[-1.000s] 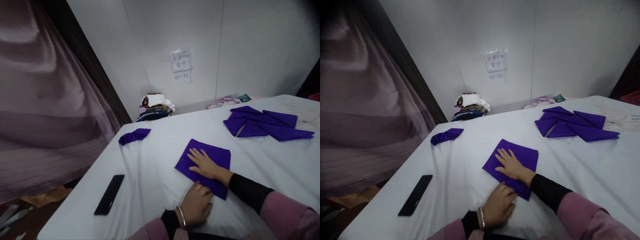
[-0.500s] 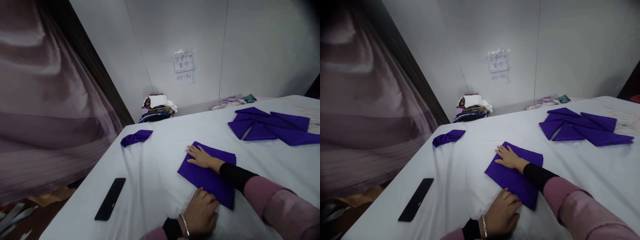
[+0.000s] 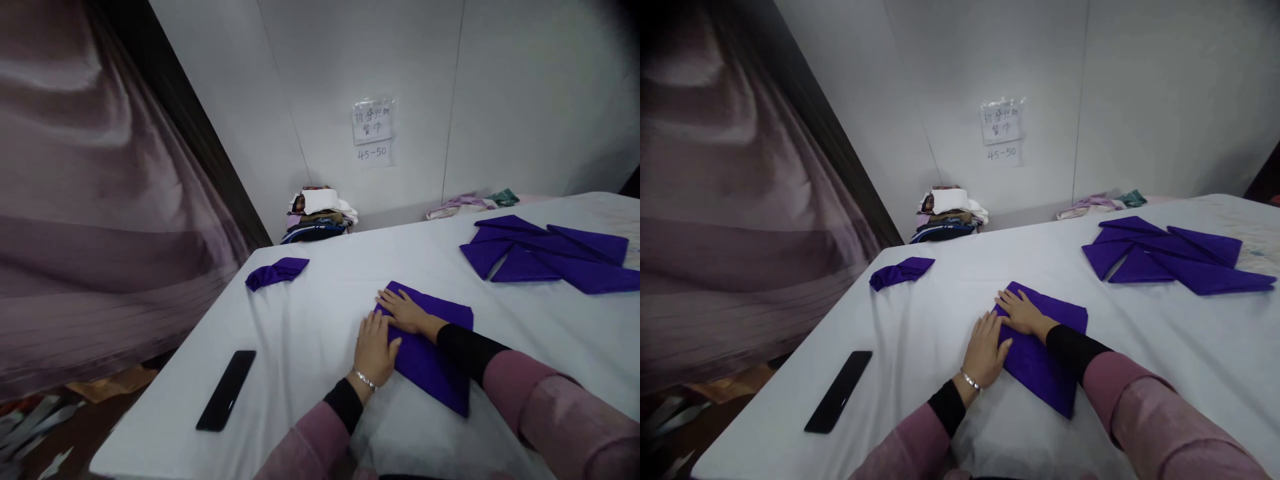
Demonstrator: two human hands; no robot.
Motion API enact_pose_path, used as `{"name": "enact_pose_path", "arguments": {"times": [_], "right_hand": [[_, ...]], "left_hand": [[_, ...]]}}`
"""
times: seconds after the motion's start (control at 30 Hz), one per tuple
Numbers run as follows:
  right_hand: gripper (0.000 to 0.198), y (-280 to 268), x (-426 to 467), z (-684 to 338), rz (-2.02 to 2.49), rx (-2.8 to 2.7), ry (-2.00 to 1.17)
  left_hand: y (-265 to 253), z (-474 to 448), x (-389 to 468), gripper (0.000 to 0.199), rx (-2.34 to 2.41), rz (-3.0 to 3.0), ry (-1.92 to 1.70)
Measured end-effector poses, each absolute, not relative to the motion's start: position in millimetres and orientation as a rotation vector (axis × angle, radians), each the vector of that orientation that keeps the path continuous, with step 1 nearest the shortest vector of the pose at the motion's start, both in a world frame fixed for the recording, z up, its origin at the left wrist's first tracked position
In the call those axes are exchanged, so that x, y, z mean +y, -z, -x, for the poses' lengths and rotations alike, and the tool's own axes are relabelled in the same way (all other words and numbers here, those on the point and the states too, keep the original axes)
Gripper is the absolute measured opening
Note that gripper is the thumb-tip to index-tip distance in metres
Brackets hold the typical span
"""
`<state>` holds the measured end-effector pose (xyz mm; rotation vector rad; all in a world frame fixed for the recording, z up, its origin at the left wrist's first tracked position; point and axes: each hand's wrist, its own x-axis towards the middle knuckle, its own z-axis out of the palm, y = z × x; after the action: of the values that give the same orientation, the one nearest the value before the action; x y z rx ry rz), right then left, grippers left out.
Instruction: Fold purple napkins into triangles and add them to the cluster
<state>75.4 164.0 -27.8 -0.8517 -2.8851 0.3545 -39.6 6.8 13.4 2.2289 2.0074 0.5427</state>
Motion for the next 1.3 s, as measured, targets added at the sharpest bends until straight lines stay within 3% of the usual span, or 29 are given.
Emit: {"name": "enact_pose_path", "arguments": {"times": [0.1,0.2,0.9,1.13,1.3], "right_hand": [[0.075,26.6,162.8,-74.6,0.873,-2.886,-0.374],[0.077,23.8,163.0,-74.2,0.907,-2.857,-0.410],[0.076,12.2,208.1,-81.3,1.440,-2.688,-0.356],[0.073,21.2,142.6,-66.5,0.622,-2.879,-0.461],[0.071,22.8,162.3,-73.2,0.791,-2.864,-0.458]], "left_hand": [[5.8,52.3,24.3,0.077,2.209,-2.076,-0.286],[21.6,57.5,25.7,0.088,2.207,-2.063,-0.196],[26.6,57.5,21.8,0.088,2.217,-2.107,-0.169],[27.7,57.7,23.1,0.086,2.204,-2.104,-0.174],[30.0,58.1,22.9,0.088,2.212,-2.109,-0.198]]}}
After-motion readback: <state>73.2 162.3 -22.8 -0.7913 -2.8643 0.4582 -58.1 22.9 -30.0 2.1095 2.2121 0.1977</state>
